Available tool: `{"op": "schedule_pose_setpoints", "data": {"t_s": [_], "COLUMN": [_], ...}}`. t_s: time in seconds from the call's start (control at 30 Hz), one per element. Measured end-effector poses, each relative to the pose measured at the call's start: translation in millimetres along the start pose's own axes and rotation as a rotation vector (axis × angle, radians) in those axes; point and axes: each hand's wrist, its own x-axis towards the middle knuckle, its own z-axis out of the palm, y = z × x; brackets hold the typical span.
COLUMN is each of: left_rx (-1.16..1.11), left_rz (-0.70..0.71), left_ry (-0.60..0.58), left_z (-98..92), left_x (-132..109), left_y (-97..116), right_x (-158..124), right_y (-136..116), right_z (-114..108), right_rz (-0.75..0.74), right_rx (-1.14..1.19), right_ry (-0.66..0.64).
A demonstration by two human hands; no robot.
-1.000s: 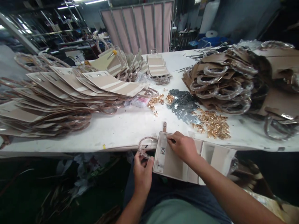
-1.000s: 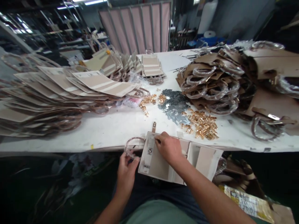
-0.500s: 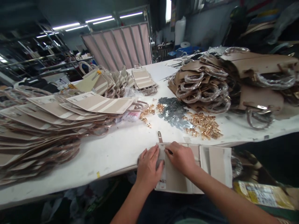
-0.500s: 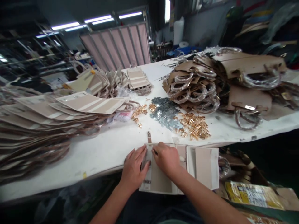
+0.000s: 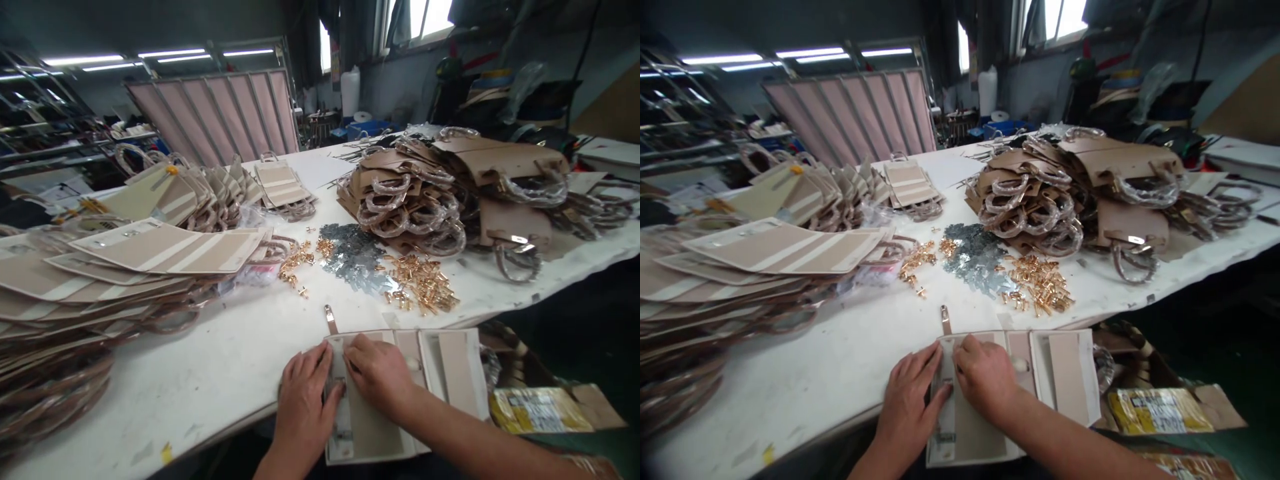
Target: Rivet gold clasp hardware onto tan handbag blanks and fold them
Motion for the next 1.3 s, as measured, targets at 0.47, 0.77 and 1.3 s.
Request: {"op": "schedule_pose_setpoints", "data": {"t_s": [0.47, 0.77, 1.3], "left_rx": [0.166, 0.051, -0.247], "left_rz": [0.069, 0.011, -0.171], "left_ry": [-0.033, -0.023, 0.084], "left_z": [-3.1, -7.0, -7.7], "left_x": [1.2, -4.5, 12.5], "left_y": [5.9, 9.7, 4.7], "right_x": [16.7, 46.6, 92.6], "right_y": [-15.5, 47.6, 99.7], "right_z": [-26.2, -71.4, -66.3], "right_rz": [-0.126, 0.128, 0.376], "right_rx": [-0.143, -0.148, -0.181], "right_ry": [-0.207, -0.064, -0.212]}}
